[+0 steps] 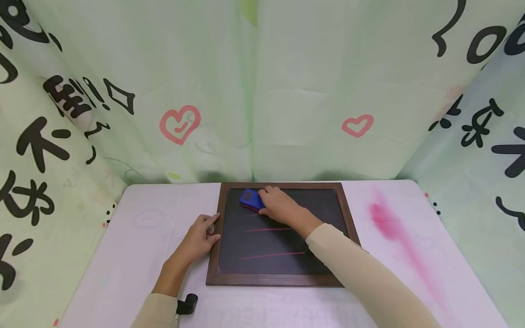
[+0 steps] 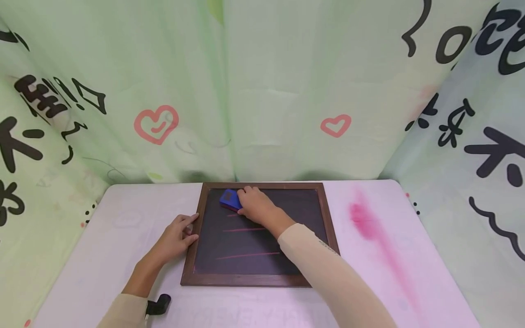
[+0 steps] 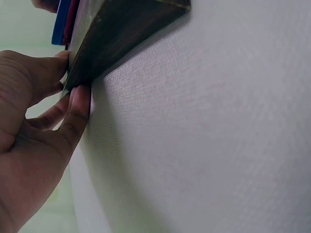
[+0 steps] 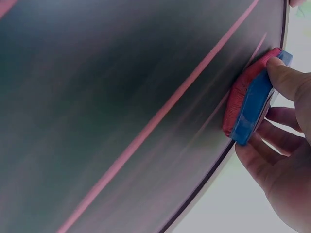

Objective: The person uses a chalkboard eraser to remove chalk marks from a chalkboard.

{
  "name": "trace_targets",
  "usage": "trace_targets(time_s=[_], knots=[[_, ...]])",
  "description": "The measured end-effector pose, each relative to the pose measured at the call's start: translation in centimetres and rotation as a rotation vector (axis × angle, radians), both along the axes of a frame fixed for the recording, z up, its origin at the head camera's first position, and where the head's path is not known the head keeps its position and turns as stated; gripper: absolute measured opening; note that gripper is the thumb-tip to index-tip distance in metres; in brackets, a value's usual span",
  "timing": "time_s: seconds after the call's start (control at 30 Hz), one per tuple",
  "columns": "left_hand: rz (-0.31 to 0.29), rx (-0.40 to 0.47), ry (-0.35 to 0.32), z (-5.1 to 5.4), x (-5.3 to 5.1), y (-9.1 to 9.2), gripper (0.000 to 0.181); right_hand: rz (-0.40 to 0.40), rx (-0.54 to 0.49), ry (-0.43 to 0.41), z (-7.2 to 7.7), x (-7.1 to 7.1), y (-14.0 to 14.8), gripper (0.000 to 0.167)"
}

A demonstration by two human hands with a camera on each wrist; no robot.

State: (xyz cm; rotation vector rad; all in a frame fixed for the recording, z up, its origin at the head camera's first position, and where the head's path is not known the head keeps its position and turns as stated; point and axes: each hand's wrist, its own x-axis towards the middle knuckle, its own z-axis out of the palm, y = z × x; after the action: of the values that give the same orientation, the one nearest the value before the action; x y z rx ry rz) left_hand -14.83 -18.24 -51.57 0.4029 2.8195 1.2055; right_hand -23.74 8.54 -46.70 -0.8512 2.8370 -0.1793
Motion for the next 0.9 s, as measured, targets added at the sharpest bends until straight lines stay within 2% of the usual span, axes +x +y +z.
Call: trace_targets(time_s=[0.37, 0.63, 0.9], knots=[[-0.008, 0.010, -0.011, 0.1, 0.0, -0.1, 0.060, 0.043, 0.031, 0.029, -0.2, 0.1, -2.9, 0.053], [0.002, -0.004, -0.011, 0.1, 0.0, 0.0, 0.061, 0.048, 0.057, 0.016, -0.2, 0.3, -3.4, 0.054], [-0.002, -0.008, 0.002, 0.2, 0.1, 0.0, 0.060, 0.120, 0.036, -0.009, 0.0, 1.3, -3.7, 0.056]])
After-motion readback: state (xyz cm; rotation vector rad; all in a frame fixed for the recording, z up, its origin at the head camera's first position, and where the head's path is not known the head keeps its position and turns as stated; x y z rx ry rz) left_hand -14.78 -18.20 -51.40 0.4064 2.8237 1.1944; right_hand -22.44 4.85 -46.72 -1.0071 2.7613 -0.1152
